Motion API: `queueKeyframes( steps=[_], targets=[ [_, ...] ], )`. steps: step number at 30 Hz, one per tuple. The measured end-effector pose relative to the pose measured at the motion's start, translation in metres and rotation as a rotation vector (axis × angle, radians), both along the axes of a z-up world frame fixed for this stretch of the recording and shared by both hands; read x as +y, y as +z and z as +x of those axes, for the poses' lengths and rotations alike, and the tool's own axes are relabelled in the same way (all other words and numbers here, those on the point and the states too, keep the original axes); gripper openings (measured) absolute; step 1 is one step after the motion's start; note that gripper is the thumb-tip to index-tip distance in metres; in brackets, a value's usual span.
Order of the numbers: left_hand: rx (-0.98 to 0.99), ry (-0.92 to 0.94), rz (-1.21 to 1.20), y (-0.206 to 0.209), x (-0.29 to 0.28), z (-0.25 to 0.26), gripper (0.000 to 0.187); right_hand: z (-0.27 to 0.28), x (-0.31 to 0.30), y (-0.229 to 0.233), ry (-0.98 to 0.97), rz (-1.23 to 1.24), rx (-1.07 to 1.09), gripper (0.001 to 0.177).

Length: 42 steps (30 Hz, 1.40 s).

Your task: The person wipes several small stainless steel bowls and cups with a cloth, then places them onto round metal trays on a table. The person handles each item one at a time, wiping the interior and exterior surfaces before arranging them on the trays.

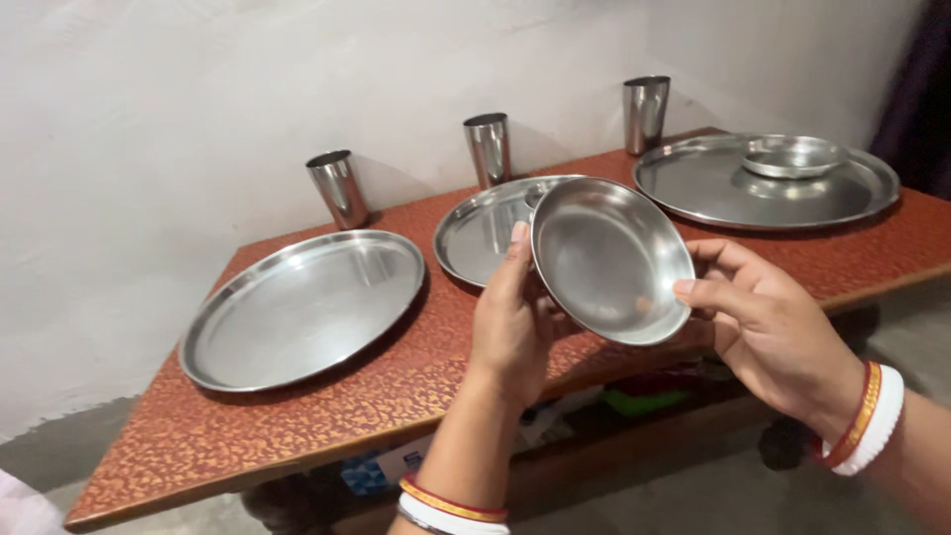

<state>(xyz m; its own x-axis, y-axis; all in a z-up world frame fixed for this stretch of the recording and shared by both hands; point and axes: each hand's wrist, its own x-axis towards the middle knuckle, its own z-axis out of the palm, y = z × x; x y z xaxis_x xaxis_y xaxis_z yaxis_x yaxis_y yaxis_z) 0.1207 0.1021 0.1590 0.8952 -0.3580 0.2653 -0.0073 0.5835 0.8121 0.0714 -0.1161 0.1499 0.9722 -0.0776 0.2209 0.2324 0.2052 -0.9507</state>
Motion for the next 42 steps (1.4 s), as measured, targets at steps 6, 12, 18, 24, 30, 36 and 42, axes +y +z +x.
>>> queueKeyframes(
  steps=[6,12,18,24,30,36,42],
  targets=[
    [-0.09,0.254,0.144,0.021,0.058,0.018,0.039,0.032,0.03,0.016,0.076,-0.04,0.021,0.035],
    [-0.131,0.339,0.257,0.026,0.109,0.036,0.04,0.063,0.071,0.025,0.124,-0.124,-0.016,0.034],
    [-0.09,0.41,0.387,0.039,0.154,0.058,0.044,0.093,0.121,0.046,0.118,-0.225,0.009,0.032],
    [-0.054,0.448,0.403,0.048,0.199,0.085,0.044,0.131,0.165,0.053,0.185,-0.228,-0.024,0.03],
    [-0.019,0.523,0.477,0.051,0.237,0.119,0.04,0.179,0.202,0.05,0.213,-0.219,-0.027,0.03],
    [0.003,0.592,0.572,0.036,0.266,0.162,0.037,0.257,0.239,0.031,0.229,-0.243,-0.012,0.034],
    [0.102,0.665,0.625,0.01,0.285,0.195,0.032,0.299,0.266,0.009,0.161,-0.382,-0.039,0.027]
  ],
)
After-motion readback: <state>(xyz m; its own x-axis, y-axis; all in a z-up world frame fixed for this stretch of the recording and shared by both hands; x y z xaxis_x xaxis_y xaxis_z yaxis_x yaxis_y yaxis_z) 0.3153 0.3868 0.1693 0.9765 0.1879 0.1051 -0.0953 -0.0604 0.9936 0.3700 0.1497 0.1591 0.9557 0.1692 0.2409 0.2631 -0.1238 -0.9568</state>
